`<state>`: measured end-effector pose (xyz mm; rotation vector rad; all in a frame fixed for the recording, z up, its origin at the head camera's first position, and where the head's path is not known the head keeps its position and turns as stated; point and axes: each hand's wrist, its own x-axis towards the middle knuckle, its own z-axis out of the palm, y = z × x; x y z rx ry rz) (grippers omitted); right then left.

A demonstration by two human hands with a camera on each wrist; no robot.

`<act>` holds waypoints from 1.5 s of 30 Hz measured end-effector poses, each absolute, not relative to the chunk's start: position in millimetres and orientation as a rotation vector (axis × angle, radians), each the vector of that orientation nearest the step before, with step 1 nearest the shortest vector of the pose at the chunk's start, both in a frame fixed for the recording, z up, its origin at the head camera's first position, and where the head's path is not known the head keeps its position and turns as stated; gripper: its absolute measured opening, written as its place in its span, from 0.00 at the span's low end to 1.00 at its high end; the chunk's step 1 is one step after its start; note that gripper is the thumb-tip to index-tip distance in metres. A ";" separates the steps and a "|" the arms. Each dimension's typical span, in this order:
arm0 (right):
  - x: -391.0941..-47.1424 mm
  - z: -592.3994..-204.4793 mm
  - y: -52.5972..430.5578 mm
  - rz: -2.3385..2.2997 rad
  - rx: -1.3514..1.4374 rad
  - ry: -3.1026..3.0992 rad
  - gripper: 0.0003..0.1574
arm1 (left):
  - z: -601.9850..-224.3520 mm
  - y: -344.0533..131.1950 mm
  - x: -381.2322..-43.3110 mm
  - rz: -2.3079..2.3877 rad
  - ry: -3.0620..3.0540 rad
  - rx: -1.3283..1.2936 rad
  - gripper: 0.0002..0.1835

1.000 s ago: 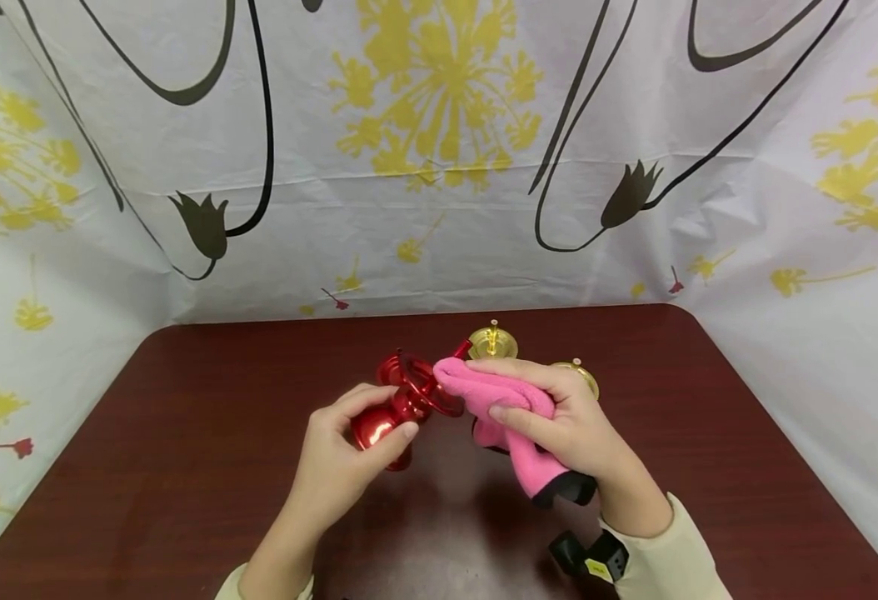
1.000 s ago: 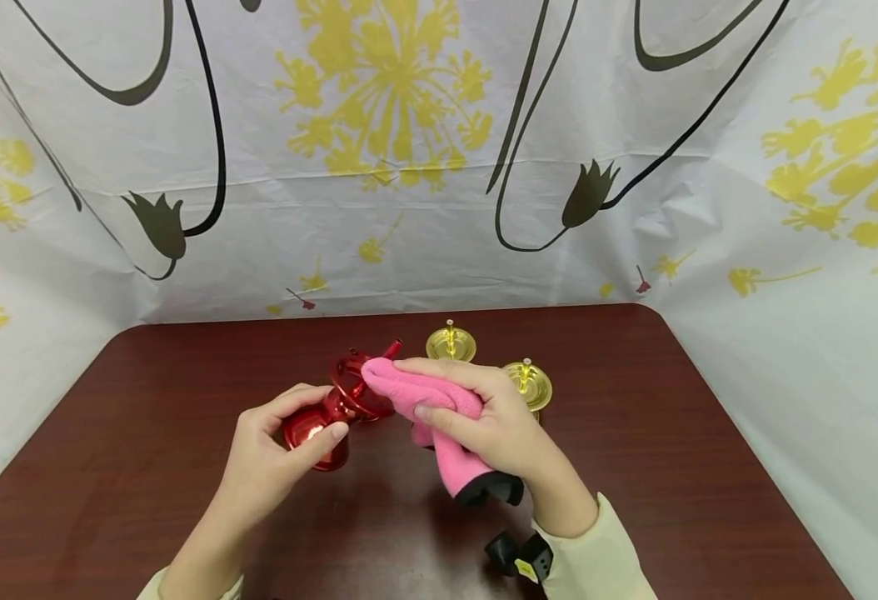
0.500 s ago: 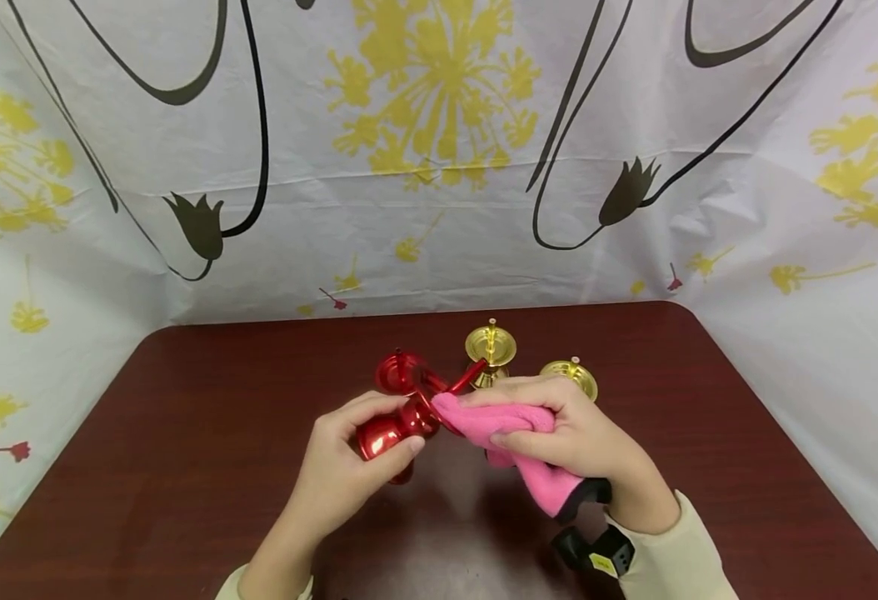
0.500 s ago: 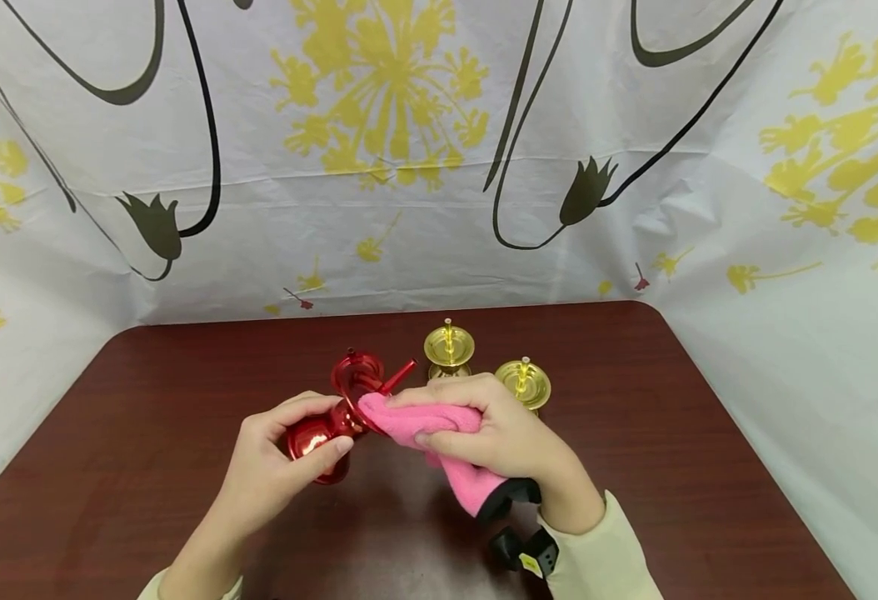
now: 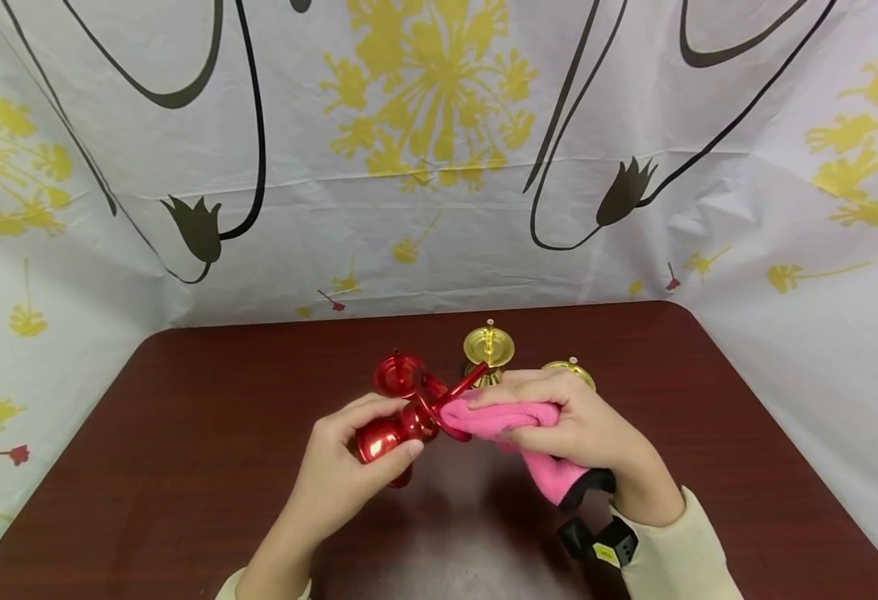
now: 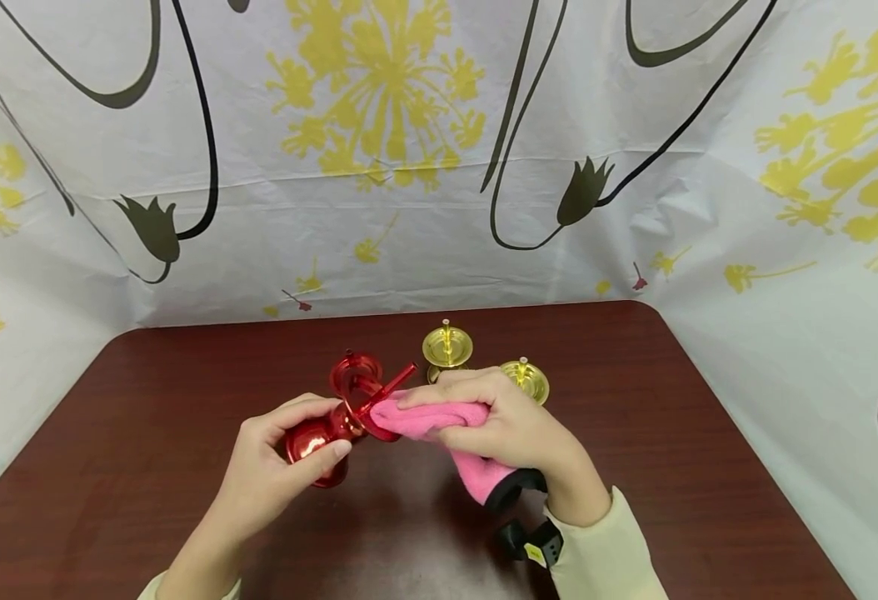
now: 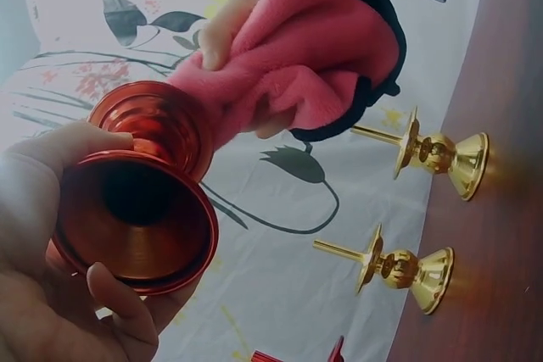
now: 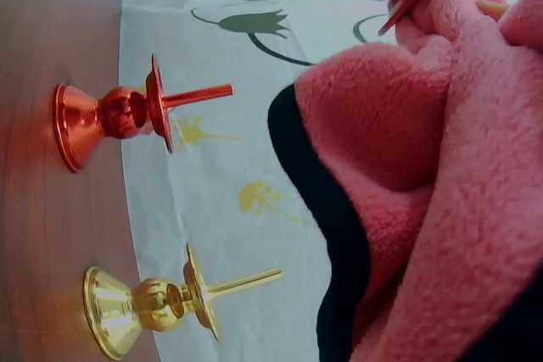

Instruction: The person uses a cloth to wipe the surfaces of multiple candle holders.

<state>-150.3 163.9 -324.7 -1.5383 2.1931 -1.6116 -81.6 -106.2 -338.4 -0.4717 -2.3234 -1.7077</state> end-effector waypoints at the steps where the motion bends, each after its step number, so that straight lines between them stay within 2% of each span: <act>1: -151.0 -325.4 164.2 -1.621 -1.527 2.221 0.27 | -338.3 -106.4 -81.2 -1.715 -2.320 -0.482 0.18; 7: -152.5 -328.8 161.9 -1.794 -1.453 2.259 0.22 | -338.8 -105.9 -80.6 -1.758 -2.307 -0.535 0.16; 18: -147.5 -324.5 160.6 -2.058 -1.250 2.271 0.25 | -340.1 -107.6 -81.6 -1.748 -2.299 -0.535 0.17; 36: -144.8 -327.9 145.2 -1.878 -1.297 2.253 0.22 | -340.4 -107.6 -84.1 -1.715 -2.235 -0.540 0.17; 45: -148.3 -325.4 154.0 -2.204 -1.255 2.184 0.34 | -337.8 -107.9 -82.7 -1.798 -2.260 -0.566 0.17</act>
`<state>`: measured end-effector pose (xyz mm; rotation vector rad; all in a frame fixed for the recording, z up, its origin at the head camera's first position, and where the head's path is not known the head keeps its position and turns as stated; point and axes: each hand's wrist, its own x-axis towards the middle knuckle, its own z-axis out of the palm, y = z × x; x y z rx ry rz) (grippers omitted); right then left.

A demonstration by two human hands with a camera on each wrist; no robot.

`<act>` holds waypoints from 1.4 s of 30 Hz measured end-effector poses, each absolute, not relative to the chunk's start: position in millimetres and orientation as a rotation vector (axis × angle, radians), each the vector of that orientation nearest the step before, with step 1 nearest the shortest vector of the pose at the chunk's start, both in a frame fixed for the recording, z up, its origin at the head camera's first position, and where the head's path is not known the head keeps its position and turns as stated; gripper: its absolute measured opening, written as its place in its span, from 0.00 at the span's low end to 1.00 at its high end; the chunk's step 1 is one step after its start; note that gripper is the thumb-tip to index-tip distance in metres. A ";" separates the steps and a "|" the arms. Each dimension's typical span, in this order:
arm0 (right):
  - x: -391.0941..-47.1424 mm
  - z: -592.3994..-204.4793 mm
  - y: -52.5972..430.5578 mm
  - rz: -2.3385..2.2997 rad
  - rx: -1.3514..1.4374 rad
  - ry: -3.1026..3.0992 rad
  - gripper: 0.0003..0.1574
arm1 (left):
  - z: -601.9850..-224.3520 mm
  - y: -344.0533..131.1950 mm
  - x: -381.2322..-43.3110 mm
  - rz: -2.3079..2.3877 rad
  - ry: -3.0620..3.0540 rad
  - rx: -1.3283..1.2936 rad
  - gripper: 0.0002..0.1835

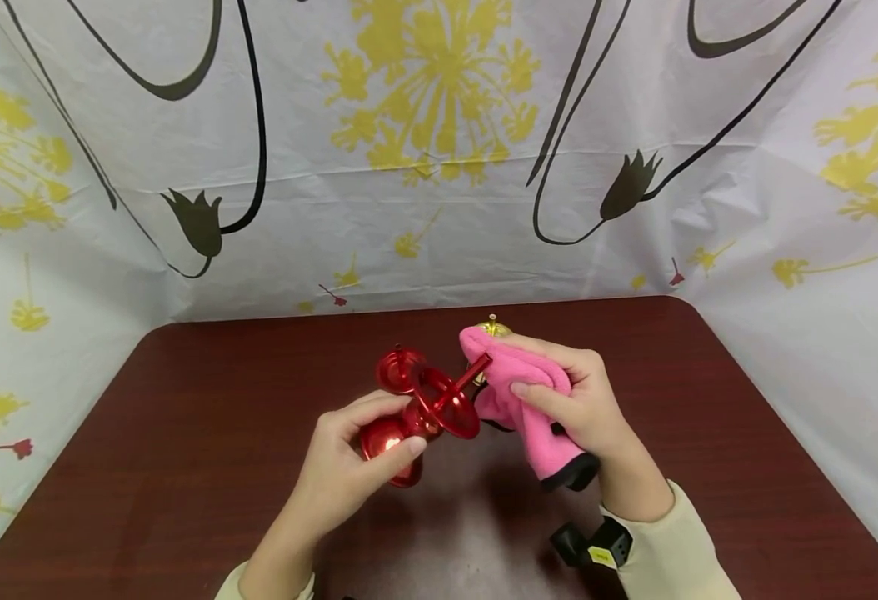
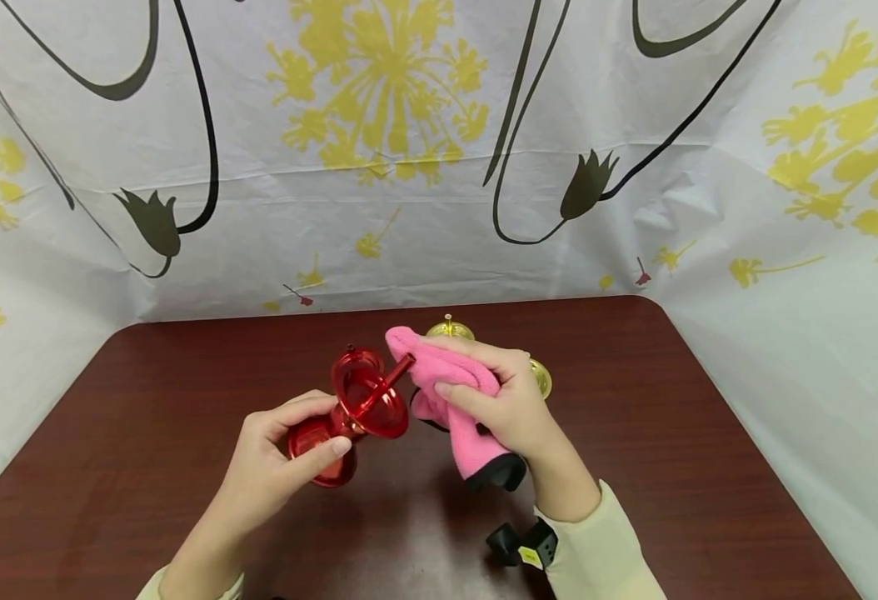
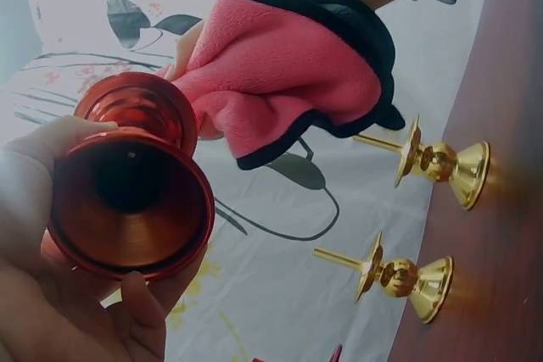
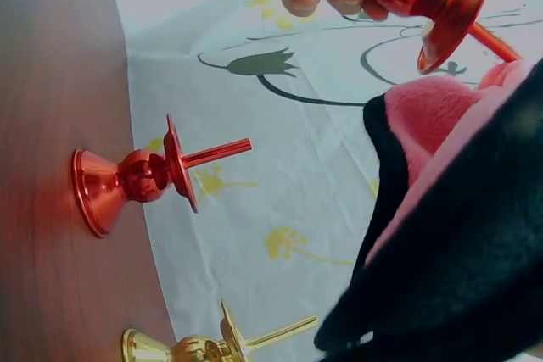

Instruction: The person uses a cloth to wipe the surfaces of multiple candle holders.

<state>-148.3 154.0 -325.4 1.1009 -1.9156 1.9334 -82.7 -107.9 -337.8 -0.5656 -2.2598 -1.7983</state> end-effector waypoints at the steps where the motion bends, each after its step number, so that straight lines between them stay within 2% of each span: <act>1: -148.7 -325.3 155.3 1.946 1.118 -1.899 0.34 | -337.6 -107.7 -82.4 -1.815 -2.259 -0.586 0.17; 8: -152.6 -326.5 159.6 2.012 1.354 -1.869 0.33 | -341.2 -108.9 -83.9 -1.912 -2.201 -0.768 0.14; 15: -151.6 -329.1 154.2 1.995 1.511 -2.016 0.30 | -342.7 -108.3 -85.1 -1.956 -2.204 -0.836 0.14; 23: -150.7 -331.8 145.4 1.916 1.414 -2.086 0.26 | -344.9 -108.0 -87.0 -1.896 -2.245 -0.805 0.13; 32: -151.0 -334.5 146.9 1.835 1.304 -2.211 0.18 | -348.5 -106.3 -88.6 -1.829 -2.295 -0.614 0.16; 42: -144.5 -322.7 155.1 1.684 1.327 -2.445 0.24 | -349.4 -109.1 -91.3 -1.737 -2.309 -0.524 0.17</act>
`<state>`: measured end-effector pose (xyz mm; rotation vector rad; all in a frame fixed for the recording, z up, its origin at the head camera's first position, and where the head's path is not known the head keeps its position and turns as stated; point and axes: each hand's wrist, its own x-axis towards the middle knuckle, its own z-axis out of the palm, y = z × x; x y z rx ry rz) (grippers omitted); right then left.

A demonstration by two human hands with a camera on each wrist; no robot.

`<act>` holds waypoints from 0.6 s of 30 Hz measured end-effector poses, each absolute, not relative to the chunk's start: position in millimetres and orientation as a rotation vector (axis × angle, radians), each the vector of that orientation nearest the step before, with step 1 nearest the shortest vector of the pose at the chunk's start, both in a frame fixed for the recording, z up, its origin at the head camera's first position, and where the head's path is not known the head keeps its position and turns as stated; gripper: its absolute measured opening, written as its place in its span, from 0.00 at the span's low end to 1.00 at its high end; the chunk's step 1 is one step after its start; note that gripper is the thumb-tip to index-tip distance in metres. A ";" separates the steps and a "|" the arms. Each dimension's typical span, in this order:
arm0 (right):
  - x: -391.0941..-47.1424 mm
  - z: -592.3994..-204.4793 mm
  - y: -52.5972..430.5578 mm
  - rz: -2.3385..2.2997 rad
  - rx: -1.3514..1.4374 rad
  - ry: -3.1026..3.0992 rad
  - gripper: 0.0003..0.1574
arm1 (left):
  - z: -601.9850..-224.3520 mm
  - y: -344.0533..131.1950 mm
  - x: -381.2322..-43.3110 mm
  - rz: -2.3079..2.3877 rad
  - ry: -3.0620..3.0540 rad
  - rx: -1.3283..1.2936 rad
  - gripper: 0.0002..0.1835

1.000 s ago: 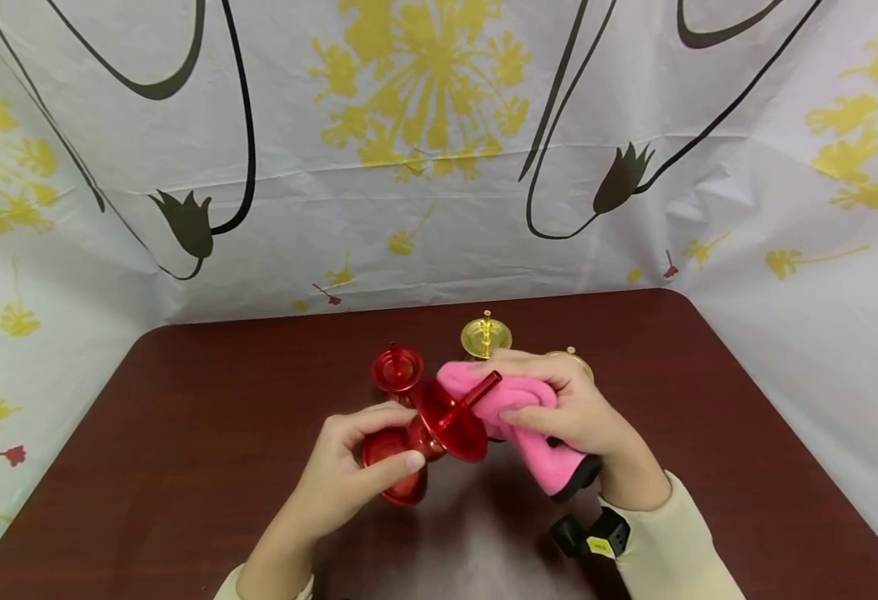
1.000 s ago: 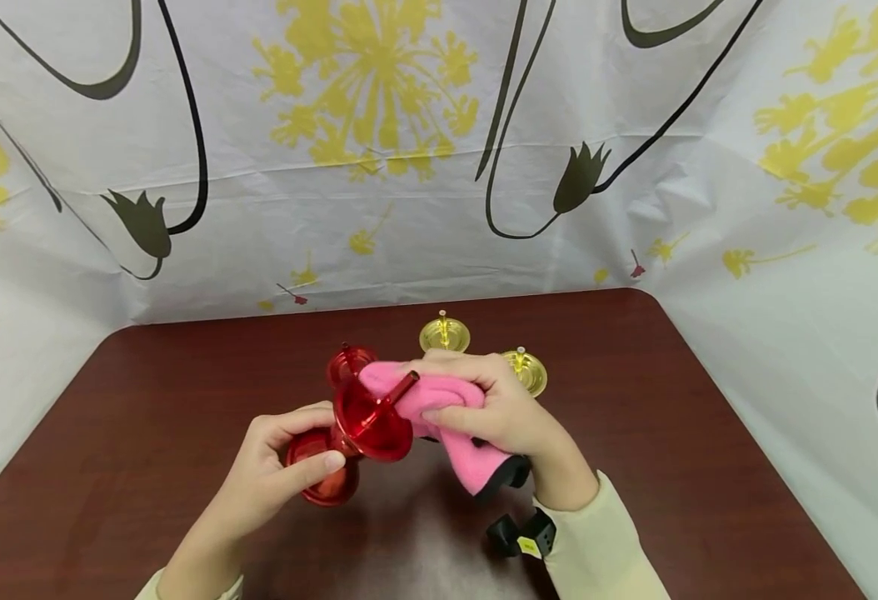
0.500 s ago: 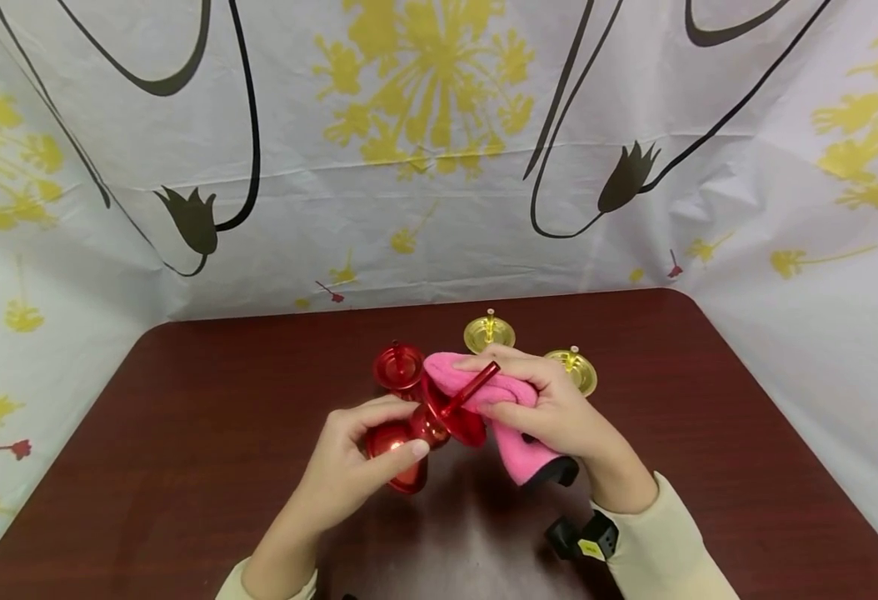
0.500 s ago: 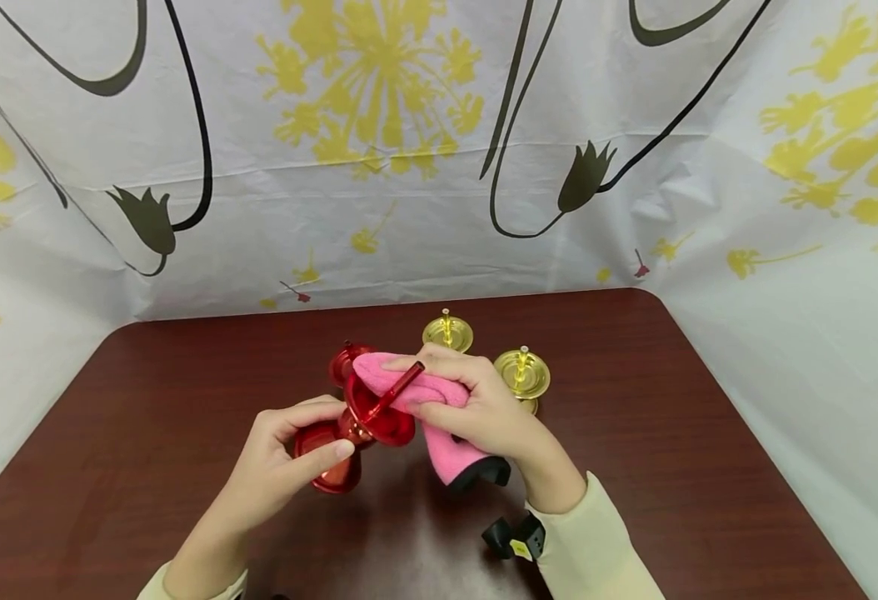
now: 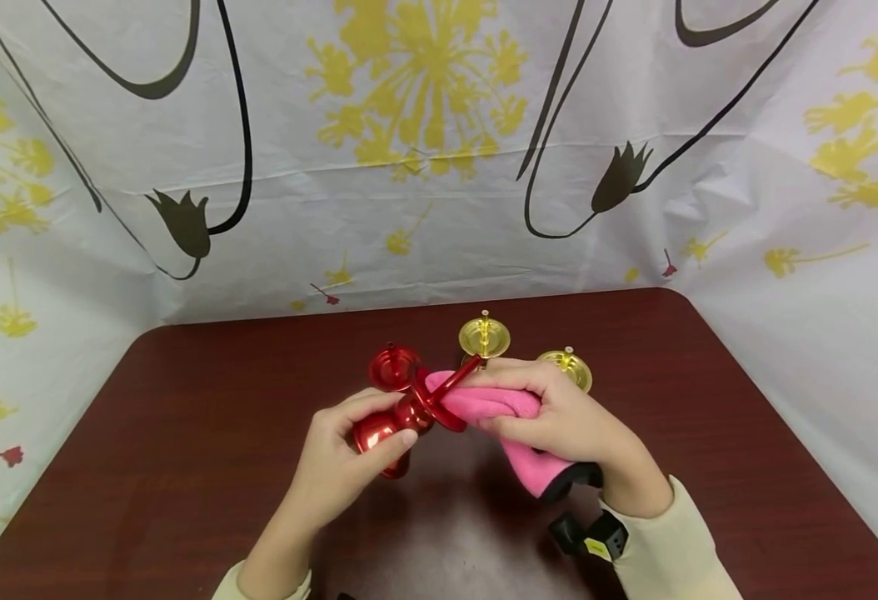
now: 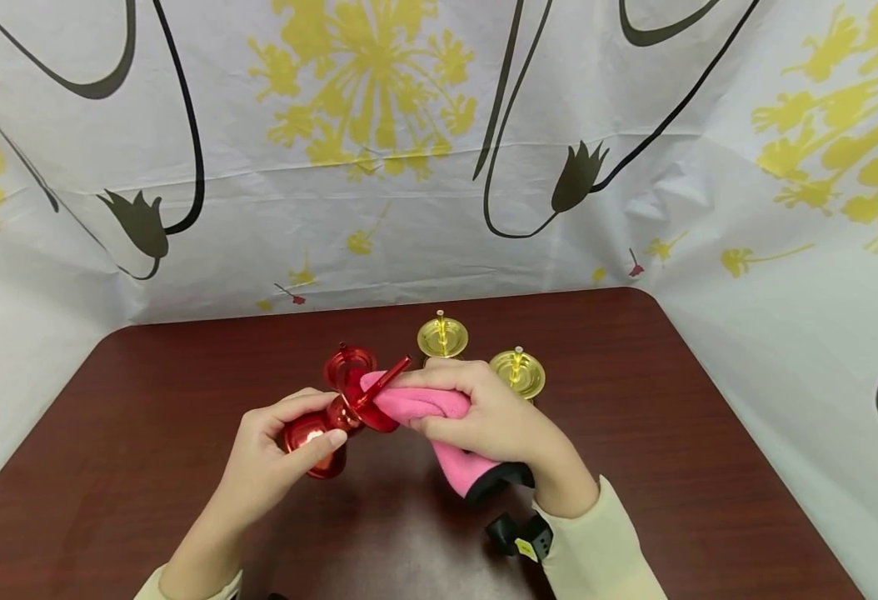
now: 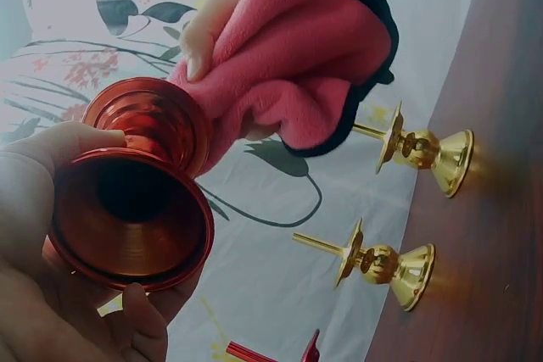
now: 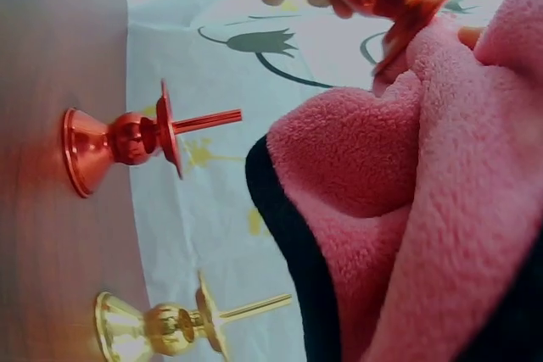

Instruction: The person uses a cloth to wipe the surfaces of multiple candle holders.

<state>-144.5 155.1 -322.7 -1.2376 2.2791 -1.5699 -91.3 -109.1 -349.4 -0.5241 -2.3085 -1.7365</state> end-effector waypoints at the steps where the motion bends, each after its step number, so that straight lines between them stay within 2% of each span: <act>1: -143.6 -321.1 155.7 -1.546 -1.248 2.290 0.24 | -349.3 -109.0 -91.2 -1.736 -2.316 -0.516 0.17; 18: -133.3 -307.2 168.2 -1.483 -1.468 2.208 0.31 | -348.9 -107.0 -91.2 -1.693 -2.337 -0.512 0.18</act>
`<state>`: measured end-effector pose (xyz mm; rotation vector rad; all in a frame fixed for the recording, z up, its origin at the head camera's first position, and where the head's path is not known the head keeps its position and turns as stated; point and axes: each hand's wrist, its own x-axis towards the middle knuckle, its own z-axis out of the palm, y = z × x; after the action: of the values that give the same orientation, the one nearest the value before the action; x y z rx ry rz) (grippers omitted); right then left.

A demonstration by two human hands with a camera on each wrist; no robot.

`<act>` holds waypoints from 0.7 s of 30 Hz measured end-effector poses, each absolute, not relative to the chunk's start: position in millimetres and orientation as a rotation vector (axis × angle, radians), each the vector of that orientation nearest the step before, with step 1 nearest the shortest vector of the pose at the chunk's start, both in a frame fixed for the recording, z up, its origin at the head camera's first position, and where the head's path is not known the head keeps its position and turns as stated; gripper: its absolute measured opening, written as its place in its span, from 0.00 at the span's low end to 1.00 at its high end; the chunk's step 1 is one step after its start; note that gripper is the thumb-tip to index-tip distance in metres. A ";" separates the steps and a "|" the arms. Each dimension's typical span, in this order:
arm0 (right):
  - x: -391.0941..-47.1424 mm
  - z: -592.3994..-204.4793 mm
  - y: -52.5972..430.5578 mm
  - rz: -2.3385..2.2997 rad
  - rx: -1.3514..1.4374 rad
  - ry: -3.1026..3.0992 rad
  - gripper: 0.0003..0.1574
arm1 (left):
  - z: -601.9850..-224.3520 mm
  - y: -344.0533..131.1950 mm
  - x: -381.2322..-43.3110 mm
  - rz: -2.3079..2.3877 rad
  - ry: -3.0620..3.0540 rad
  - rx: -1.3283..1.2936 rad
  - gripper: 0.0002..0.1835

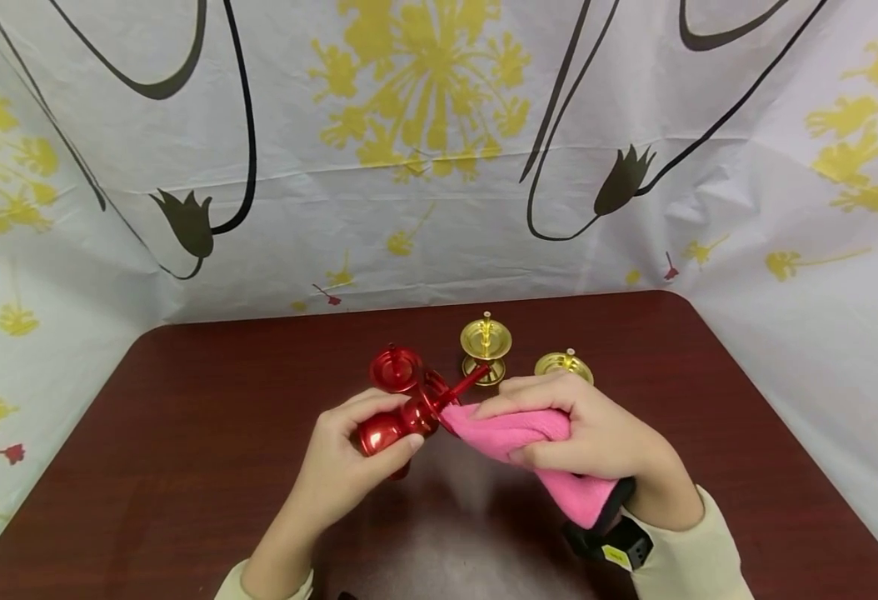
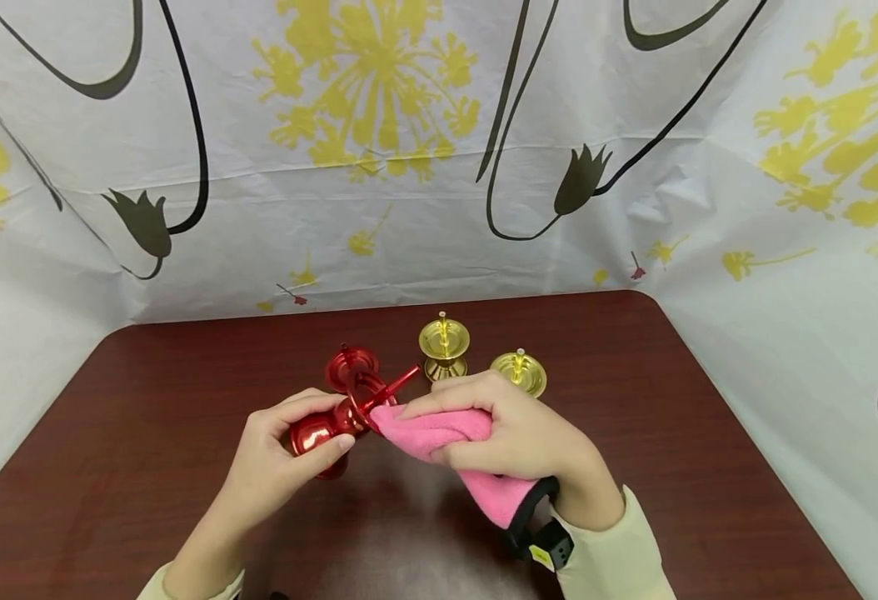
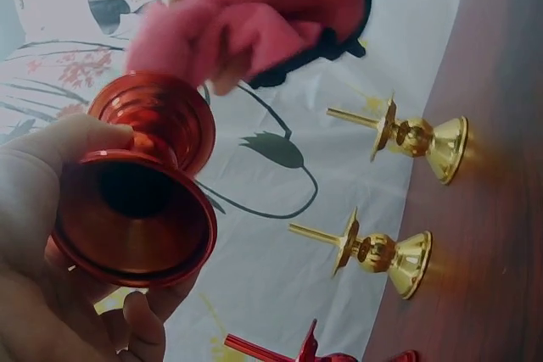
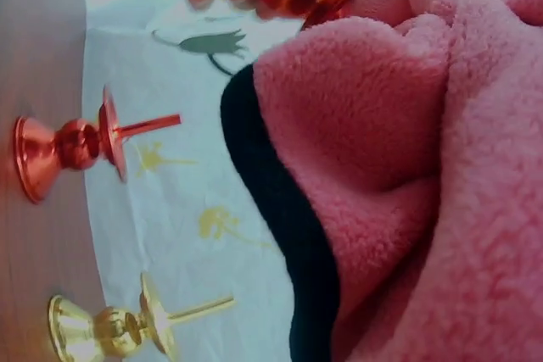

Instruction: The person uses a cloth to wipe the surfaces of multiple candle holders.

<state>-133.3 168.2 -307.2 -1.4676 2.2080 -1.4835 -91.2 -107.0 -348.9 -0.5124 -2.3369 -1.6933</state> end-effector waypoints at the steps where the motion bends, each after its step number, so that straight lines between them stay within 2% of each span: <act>1: -131.8 -306.7 167.5 -1.502 -1.482 2.202 0.32 | -348.9 -106.6 -91.4 -1.684 -2.341 -0.517 0.18; 5: -123.0 -303.4 157.0 -1.593 -1.419 2.227 0.30 | -349.1 -105.4 -91.1 -1.642 -2.347 -0.518 0.19; 12: -104.1 -297.1 137.1 -1.768 -1.124 2.269 0.28 | -347.8 -103.5 -89.4 -1.576 -2.313 -0.537 0.20; 21: -118.3 -305.8 144.9 -1.849 -1.205 1.938 0.25 | -343.6 -103.5 -87.1 -1.543 -2.245 -0.464 0.19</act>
<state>-118.3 144.9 -305.8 -1.2053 1.9384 -1.8486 -87.1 -103.5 -343.6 -0.4643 -2.2451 -1.5426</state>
